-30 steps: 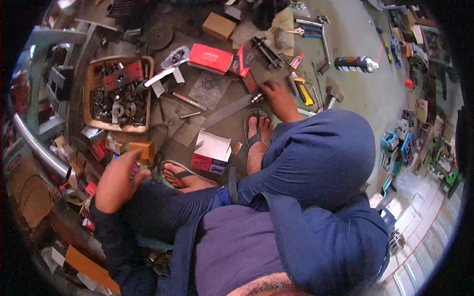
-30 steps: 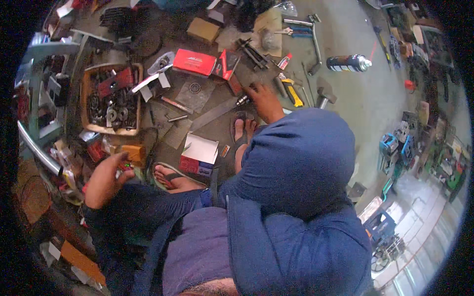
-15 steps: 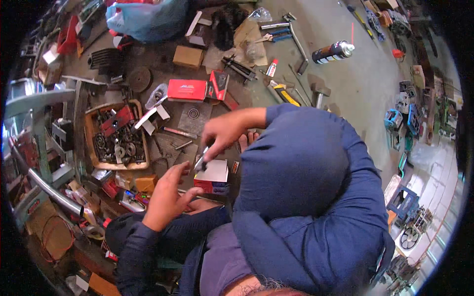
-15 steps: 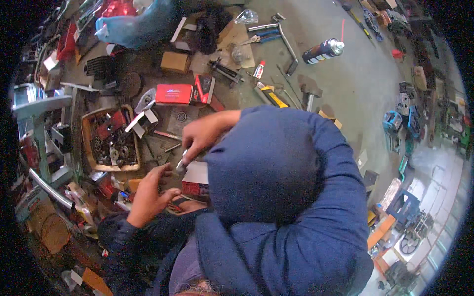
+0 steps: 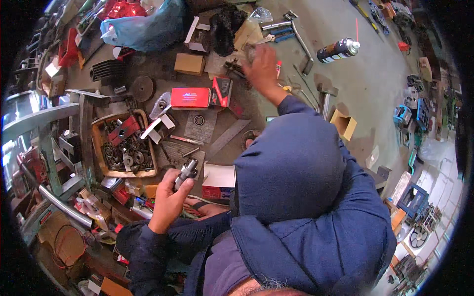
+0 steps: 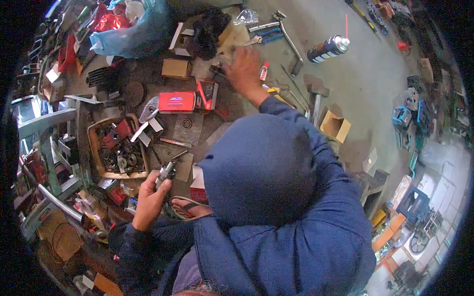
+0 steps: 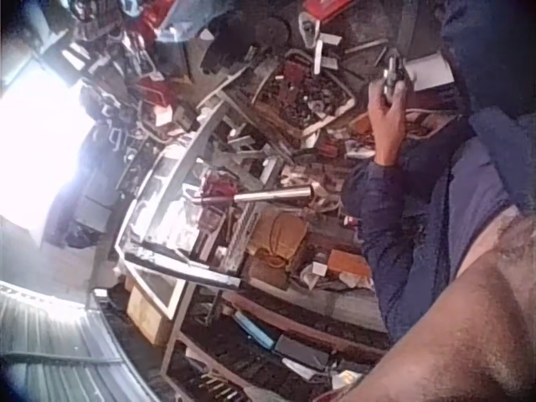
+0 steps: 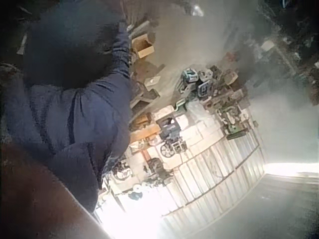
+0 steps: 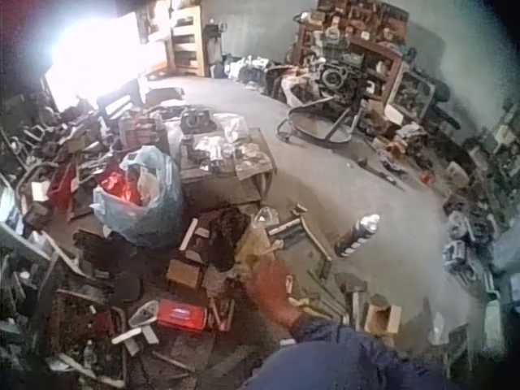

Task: The person cleans and inspects motorcycle engine components including a camshaft, using a cloth and a spray cleaner while sitting on the floor of a workshop.

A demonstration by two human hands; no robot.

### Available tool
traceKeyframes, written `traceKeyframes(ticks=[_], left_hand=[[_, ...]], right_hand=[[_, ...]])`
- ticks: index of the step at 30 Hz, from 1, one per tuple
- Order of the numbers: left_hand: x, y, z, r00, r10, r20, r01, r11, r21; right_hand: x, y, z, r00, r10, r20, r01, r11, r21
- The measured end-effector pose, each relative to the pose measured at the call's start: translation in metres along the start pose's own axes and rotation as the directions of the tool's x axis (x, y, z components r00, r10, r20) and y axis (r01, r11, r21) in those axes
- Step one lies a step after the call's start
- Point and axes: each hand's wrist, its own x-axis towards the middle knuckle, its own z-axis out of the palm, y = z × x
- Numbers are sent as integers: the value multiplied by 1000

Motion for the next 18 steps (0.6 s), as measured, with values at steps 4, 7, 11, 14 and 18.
traceKeyframes(ticks=[4,7,11,14,18], left_hand=[[8,-12,1,990,138,-3,-127,922,366],[4,-8,5,1000,29,4,-28,948,316],[4,-4,6,993,104,53,-117,923,367],[4,-4,4,997,73,16,-74,917,392],[5,-3,3,998,57,3,-54,919,392]], right_hand=[[-3,64,21,916,161,367,-234,959,163],[4,83,20,828,287,482,-460,839,291],[-18,138,44,637,466,614,-769,445,460],[-14,116,27,571,472,672,-804,159,572],[0,98,-4,499,331,801,-730,-337,594]])
